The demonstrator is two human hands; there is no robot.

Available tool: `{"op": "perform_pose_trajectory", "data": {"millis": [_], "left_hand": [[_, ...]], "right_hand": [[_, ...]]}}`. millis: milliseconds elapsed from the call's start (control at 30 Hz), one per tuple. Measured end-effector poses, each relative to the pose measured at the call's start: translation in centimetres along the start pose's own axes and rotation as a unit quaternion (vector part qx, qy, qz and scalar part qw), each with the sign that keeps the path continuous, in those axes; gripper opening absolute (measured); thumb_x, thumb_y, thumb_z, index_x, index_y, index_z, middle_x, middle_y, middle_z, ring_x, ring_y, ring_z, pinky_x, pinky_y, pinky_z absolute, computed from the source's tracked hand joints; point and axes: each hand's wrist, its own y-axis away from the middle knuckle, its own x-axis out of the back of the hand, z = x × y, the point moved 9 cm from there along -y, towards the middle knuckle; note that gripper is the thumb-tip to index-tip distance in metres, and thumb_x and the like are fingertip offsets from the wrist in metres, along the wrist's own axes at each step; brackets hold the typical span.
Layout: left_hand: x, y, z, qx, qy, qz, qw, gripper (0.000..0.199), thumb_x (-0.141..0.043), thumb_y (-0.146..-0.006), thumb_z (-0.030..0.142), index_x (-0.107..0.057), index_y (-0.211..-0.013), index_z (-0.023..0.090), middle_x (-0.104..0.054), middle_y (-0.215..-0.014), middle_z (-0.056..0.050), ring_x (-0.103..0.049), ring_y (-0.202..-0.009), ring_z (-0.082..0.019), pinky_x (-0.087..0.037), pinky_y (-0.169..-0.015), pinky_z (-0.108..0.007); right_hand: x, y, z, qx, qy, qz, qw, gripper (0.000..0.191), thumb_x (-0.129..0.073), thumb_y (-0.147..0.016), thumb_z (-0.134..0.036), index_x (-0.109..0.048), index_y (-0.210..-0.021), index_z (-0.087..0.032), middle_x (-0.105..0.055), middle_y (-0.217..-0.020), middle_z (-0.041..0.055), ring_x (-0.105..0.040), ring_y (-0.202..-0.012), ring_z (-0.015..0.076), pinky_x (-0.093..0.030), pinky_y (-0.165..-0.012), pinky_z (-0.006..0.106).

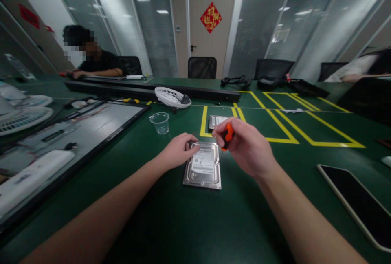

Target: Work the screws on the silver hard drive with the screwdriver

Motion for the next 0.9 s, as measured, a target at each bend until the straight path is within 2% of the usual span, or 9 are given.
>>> {"op": "perform_pose_trajectory", "data": {"millis": [233,367,433,533,633,900], "left_hand": [[0.01,-0.01,0.05,0.004,0.002,-0.006,1.000,0.030,-0.066,-0.094,0.039,-0.074,-0.111,0.016,-0.067,-0.103,-0.008,-0.064,-0.085,-0.021,-0.051,-0.080,-0.035],[-0.02,-0.05,-0.09,0.006,0.001,-0.005,1.000,0.029,-0.066,-0.094,0.040,-0.074,-0.111,0.018,-0.067,-0.103,-0.007,-0.064,-0.086,-0.021,-0.051,-0.080,-0.035],[-0.04,-0.06,-0.13,0.008,0.002,-0.005,1.000,0.029,-0.066,-0.094,0.040,-0.074,-0.111,0.018,-0.067,-0.103,-0.007,-0.064,-0.086,-0.021,-0.051,-0.080,-0.035],[-0.04,-0.03,-0.08,0.008,0.003,-0.006,1.000,0.030,-0.066,-0.094,0.040,-0.074,-0.112,0.017,-0.067,-0.103,-0.007,-0.064,-0.086,-0.021,-0.051,-0.079,-0.035],[0.05,0.00,0.05,0.004,0.003,-0.005,1.000,0.030,-0.066,-0.094,0.039,-0.075,-0.112,0.016,-0.067,-0.103,-0.008,-0.064,-0.086,-0.021,-0.051,-0.080,-0.035],[0.10,-0.01,0.07,0.006,-0.008,-0.002,1.000,0.028,-0.066,-0.094,0.038,-0.075,-0.110,0.017,-0.068,-0.102,-0.008,-0.064,-0.089,-0.022,-0.052,-0.083,-0.036]], "right_hand": [[-0.01,0.10,0.02,0.006,-0.017,-0.009,1.000,0.017,-0.064,-0.094,-0.037,-0.066,-0.087,-0.022,-0.069,-0.091,0.0043,-0.059,-0.068,0.0151,-0.043,-0.063,0.030],[0.07,0.20,0.27,0.000,-0.027,-0.006,1.000,0.008,-0.064,-0.095,-0.031,-0.066,-0.092,-0.024,-0.072,-0.092,0.0028,-0.053,-0.058,0.0116,-0.039,-0.059,0.030],[0.04,0.18,0.16,0.010,-0.019,-0.007,1.000,0.012,-0.064,-0.095,-0.032,-0.071,-0.097,-0.023,-0.070,-0.087,0.0032,-0.050,-0.057,0.0115,-0.037,-0.057,0.029],[0.08,0.02,0.13,0.013,-0.013,-0.003,1.000,0.030,-0.058,-0.099,-0.044,-0.077,-0.101,-0.021,-0.066,-0.080,0.0044,-0.048,-0.059,0.0130,-0.037,-0.056,0.030],[0.18,-0.15,0.31,0.000,-0.021,0.005,1.000,0.039,-0.051,-0.101,-0.048,-0.078,-0.095,-0.020,-0.063,-0.075,0.0047,-0.048,-0.060,0.0143,-0.040,-0.058,0.031],[0.01,0.02,-0.11,0.013,0.010,-0.002,1.000,0.020,-0.064,-0.094,-0.038,-0.070,-0.087,-0.021,-0.067,-0.089,0.0060,-0.060,-0.074,0.0176,-0.048,-0.066,0.032]]}}
